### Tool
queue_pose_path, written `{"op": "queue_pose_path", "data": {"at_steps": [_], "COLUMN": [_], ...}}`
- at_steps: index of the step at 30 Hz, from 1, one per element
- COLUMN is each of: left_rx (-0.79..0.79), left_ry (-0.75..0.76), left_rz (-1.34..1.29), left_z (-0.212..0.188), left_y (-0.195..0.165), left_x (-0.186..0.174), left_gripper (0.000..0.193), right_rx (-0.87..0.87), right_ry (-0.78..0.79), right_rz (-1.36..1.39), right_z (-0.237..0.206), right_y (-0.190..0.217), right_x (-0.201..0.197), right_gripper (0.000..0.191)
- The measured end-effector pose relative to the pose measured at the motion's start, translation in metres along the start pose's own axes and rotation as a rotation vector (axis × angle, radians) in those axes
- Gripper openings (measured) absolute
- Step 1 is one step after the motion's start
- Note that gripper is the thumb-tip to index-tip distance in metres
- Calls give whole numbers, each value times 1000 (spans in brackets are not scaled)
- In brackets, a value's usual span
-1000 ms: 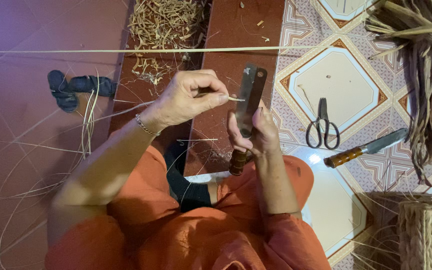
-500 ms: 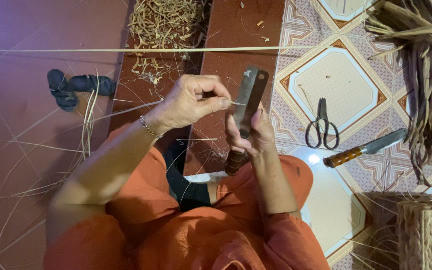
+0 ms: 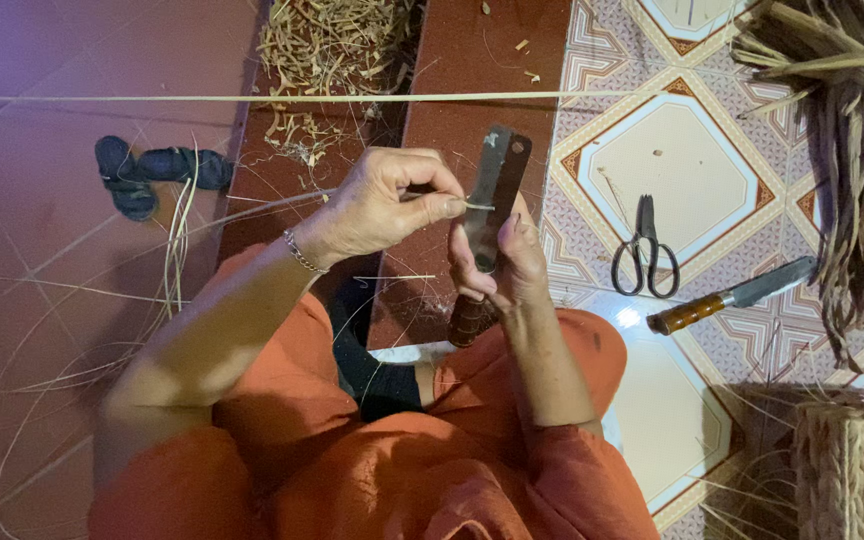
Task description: The person sits on the floor and uses a knife to shave thin strips from a long bamboo rod. They hold the rod with one hand and draw the knife along its length to remove thin layers, creating fine shavings that accumulate on the floor.
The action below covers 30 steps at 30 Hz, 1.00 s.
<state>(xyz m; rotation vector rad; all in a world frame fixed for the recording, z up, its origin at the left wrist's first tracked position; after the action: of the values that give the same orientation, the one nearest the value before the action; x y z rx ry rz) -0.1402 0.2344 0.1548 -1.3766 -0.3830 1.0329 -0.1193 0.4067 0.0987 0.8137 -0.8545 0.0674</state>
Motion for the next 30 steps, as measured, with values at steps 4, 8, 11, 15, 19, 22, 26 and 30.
{"op": "queue_pose_path", "data": {"at_steps": [4, 8, 11, 15, 19, 22, 26, 30], "left_rx": [66, -107, -93, -121, -87, -71, -115, -139], "left_ry": [67, 69, 20, -16, -38, -23, 10, 41], "left_rz": [-186, -175, -225, -183, -191, -243, -264, -233], "left_z": [-2, -6, -6, -7, -7, -6, -6, -5], "left_y": [-5, 4, 10, 15, 15, 16, 22, 26], "left_x": [-2, -7, -5, -2, 0, 3, 6, 10], "left_gripper": [13, 8, 6, 7, 5, 5, 6, 8], "right_rx": [-24, 8, 79, 82, 89, 73, 48, -18], "right_ry": [38, -9, -11, 24, 2, -4, -3, 14], "right_rz": [-31, -111, -104, -11, 75, 67, 65, -27], "right_z": [0, -3, -5, -5, -6, -6, -3, 1], "right_y": [8, 12, 8, 4, 0, -1, -2, -1], "right_x": [1, -1, -1, -3, -6, -4, -1, 3], "right_gripper": [52, 63, 62, 62, 58, 56, 54, 54]}}
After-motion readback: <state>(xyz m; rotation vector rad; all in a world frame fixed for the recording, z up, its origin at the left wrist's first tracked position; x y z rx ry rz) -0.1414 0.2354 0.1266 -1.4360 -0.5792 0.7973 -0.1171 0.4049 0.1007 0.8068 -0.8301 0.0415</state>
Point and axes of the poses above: each hand's wrist, its own z-axis towards the middle knuckle, its own x-axis out of the palm, y = z × x, the point moved 4 cm from there along z, towards the middle knuckle, and after that the axes turned 15 degrees about y, right-handed, at the moved point
